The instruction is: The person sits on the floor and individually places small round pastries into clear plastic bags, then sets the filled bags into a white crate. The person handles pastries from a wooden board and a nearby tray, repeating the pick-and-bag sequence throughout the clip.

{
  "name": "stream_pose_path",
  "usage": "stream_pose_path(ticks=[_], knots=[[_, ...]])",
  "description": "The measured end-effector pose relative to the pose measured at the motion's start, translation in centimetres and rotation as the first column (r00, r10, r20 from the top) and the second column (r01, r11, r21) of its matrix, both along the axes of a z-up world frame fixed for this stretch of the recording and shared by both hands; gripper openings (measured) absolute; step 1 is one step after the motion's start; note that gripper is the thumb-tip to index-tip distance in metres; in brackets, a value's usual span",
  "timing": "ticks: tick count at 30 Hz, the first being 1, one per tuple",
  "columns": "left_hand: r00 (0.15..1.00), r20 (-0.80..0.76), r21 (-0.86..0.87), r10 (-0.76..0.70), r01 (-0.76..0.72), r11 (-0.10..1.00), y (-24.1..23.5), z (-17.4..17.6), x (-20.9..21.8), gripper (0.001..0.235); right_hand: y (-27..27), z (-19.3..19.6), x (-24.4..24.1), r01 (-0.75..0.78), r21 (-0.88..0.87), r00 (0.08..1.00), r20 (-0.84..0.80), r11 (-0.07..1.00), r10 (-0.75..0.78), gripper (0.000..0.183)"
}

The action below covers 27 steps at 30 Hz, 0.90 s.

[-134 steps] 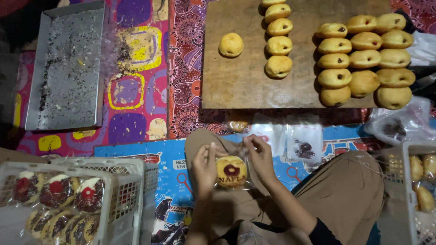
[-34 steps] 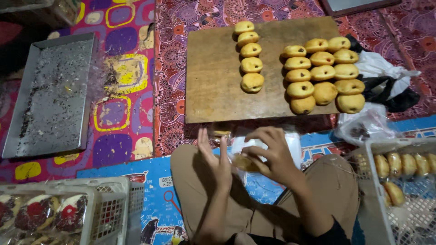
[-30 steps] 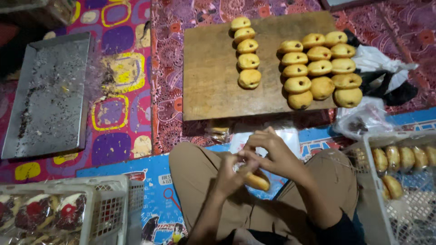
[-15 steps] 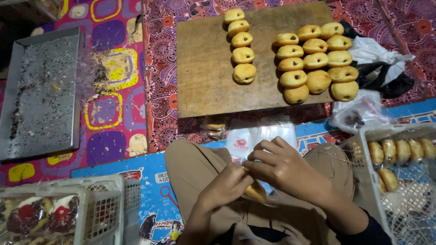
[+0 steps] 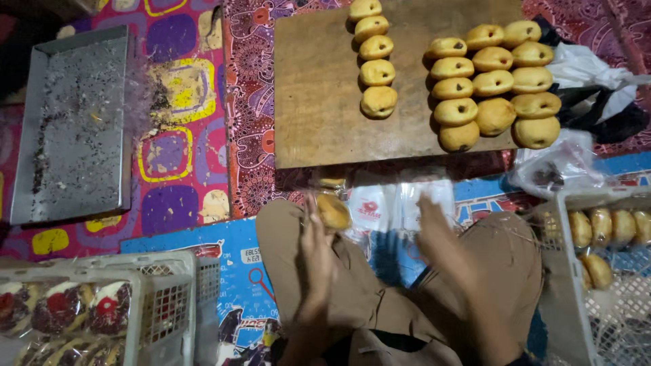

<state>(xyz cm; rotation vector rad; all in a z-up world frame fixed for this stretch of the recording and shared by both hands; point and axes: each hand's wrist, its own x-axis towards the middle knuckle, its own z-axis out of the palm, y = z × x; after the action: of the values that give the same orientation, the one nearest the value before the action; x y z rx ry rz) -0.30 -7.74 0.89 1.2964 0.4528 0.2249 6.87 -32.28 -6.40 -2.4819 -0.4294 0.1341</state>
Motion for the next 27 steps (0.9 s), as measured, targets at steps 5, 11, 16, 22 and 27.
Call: stream_pose_path(ticks=[5, 11, 16, 22, 27], knots=[[0.988, 0.122, 0.484, -0.095, 0.024, 0.875, -2.7, 3.6, -1.9, 0.064, 10.6, 4.4, -1.7, -0.121, 0.367, 0.973, 0.227, 0.922, 0.038, 0.081], [0.988, -0.059, 0.234, -0.141, 0.151, 0.961, 3.3, 2.0, 0.9, 0.037, 11.5, 6.0, -1.1, 0.348, 0.773, 0.831, -0.516, 0.53, 0.207, 0.057], [0.992, -0.104, 0.212, -0.072, 0.093, 0.973, 3.6, -1.2, 1.2, 0.029, 12.4, 3.6, -3.1, 0.326, 0.683, 0.868, -0.491, 0.654, 0.079, 0.044], [0.979, -0.146, 0.276, 0.142, -0.097, 0.956, 7.6, -3.4, 3.1, 0.029, 14.4, -0.2, 1.7, 0.475, 0.763, 0.87, -0.482, 0.437, -0.105, 0.023], [0.975, 0.093, 0.522, 0.2, -0.219, 0.825, 10.5, -8.3, 2.2, 0.019, 18.4, -6.5, 0.4, 0.713, 0.654, 0.689, -0.72, 0.253, -0.08, 0.018]])
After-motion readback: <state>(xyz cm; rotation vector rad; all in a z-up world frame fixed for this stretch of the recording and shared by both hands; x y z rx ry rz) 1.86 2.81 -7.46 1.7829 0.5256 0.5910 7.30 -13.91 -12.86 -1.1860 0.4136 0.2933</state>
